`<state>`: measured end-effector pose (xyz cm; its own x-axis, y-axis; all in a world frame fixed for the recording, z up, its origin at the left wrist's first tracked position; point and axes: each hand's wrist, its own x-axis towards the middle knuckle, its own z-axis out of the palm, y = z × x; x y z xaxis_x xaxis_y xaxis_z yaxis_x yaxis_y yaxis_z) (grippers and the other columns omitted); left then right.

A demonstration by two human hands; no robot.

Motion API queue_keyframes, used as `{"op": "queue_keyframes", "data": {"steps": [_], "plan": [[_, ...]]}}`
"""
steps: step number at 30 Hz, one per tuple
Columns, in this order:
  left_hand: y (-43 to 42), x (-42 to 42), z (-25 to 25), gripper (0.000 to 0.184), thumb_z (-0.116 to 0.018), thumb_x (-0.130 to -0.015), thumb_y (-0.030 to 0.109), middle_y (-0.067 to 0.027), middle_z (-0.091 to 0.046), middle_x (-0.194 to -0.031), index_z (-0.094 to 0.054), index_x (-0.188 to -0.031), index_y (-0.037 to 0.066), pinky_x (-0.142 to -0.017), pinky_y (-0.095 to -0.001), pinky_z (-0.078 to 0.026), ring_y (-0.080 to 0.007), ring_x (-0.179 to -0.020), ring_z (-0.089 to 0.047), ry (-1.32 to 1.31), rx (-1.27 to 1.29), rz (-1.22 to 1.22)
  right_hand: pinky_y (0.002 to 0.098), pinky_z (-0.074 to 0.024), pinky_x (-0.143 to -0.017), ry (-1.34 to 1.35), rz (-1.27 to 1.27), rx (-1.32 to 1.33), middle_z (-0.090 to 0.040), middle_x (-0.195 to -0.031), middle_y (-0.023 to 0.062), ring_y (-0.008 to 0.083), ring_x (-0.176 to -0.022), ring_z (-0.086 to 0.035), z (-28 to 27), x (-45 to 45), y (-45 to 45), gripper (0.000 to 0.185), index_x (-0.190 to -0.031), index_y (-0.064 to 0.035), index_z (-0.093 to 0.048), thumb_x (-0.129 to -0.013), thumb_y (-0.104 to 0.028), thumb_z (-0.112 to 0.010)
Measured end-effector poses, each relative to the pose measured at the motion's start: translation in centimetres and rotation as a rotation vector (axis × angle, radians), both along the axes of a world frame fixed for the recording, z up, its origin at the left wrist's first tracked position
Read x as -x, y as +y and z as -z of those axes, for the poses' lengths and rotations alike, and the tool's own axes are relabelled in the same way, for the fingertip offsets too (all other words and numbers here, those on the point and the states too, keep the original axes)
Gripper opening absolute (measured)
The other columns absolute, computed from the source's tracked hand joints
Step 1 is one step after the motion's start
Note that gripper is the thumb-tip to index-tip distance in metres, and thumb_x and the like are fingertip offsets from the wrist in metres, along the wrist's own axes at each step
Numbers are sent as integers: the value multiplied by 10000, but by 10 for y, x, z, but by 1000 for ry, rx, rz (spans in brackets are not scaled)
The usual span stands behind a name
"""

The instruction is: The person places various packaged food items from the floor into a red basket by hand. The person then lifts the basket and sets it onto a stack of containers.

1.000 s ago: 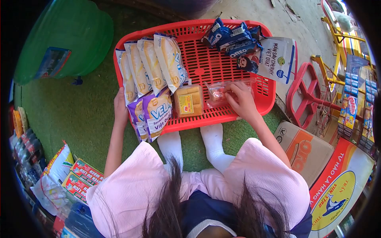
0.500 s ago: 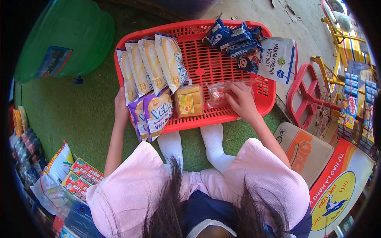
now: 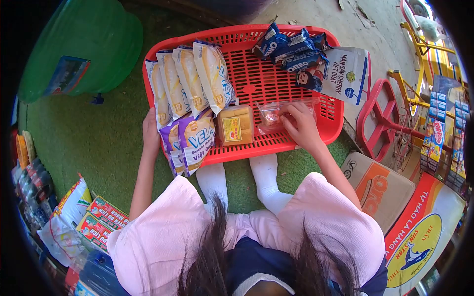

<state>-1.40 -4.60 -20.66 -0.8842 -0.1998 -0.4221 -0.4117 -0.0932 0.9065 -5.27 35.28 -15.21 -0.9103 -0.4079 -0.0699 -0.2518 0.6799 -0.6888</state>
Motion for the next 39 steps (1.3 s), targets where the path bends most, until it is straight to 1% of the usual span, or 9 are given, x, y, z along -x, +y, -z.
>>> {"op": "queue_keyframes", "data": {"steps": [17, 19, 21, 23, 25, 27, 28, 31, 39], "plan": [[2, 1, 0, 518, -354, -967, 414, -104, -599, -1031, -533, -1099, -53, -837, -280, -428, -139, -932, -554, 2, 100, 12, 403, -411, -786, 38, -23, -28, -548, -926, 124, 322, -908, -508, -6, -7, 6, 113, -854, -34, -563, -755, -76, -597], [2, 1, 0, 426, -387, -969, 360, -89, -598, -960, -556, -1038, -24, -816, -280, -426, -136, -873, -537, 64, 217, 19, 419, -397, -803, 254, 138, -65, -539, -940, 146, 341, -917, -504, -18, -19, 16, 143, -853, -41, -564, -731, -84, -626], [11, 1, -8, 400, -396, -968, 348, -84, -593, -953, -556, -1031, -14, -808, -279, -424, -137, -862, -531, 34, 262, -34, 420, -382, -823, 382, 356, -276, -534, -929, 153, 337, -917, -503, -23, -30, 35, 218, -881, -34, -542, -705, -96, -655], [15, -1, -6, 412, -401, -964, 361, -82, -594, -960, -555, -1041, -13, -811, -279, -426, -139, -875, -535, 20, 149, -83, 411, -361, -853, 362, 737, -250, -522, -938, 150, 336, -932, -488, -4, -38, 66, 313, -916, -19, -512, -685, -126, -693], [31, 4, -24, 456, -424, -946, 408, -75, -595, -963, -561, -1032, -19, -818, -283, -428, -140, -881, -546, -5, -55, -204, 381, -395, -805, 502, 975, -438, -523, -880, 125, 293, -849, -517, 12, -32, 84, 362, -925, -4, -481, -687, -145, -714], [33, 5, -10, 457, -436, -941, 407, -72, -599, -947, -572, -1012, -24, -808, -281, -427, -138, -867, -545, 54, -41, -242, 339, -434, -729, -71, 1053, 18, -568, -848, 87, 221, -776, -550, 29, -29, 110, 338, -934, 10, -522, -709, -156, -712], [32, 6, -11, 453, -440, -939, 399, -73, -603, -937, -580, -998, -27, -797, -281, -427, -139, -856, -545, 69, -13, -219, 293, -462, -683, -247, 879, 314, -617, -857, 63, 152, -748, -576, 40, -24, 120, 255, -962, 23, -571, -740, -80, -643], [31, 4, 0, 429, -450, -935, 365, -77, -612, -880, -605, -926, -35, -761, -288, -431, -138, -807, -543, 127, 27, -240, 278, -471, -724, -378, 863, 566, -639, -912, 68, 136, -800, -594, 43, -11, 120, 264, -992, 13, -607, -731, 4, -567], [37, 16, -46, 399, -456, -939, 348, -41, -594, -827, -604, -885, -18, -700, -252, -424, -103, -755, -521, 157, -21, -185, 265, -477, -721, -304, 919, 739, -644, -912, 66, 136, -786, -605, 20, -30, 113, 315, -1008, 4, -601, -703, 45, -535]]}}
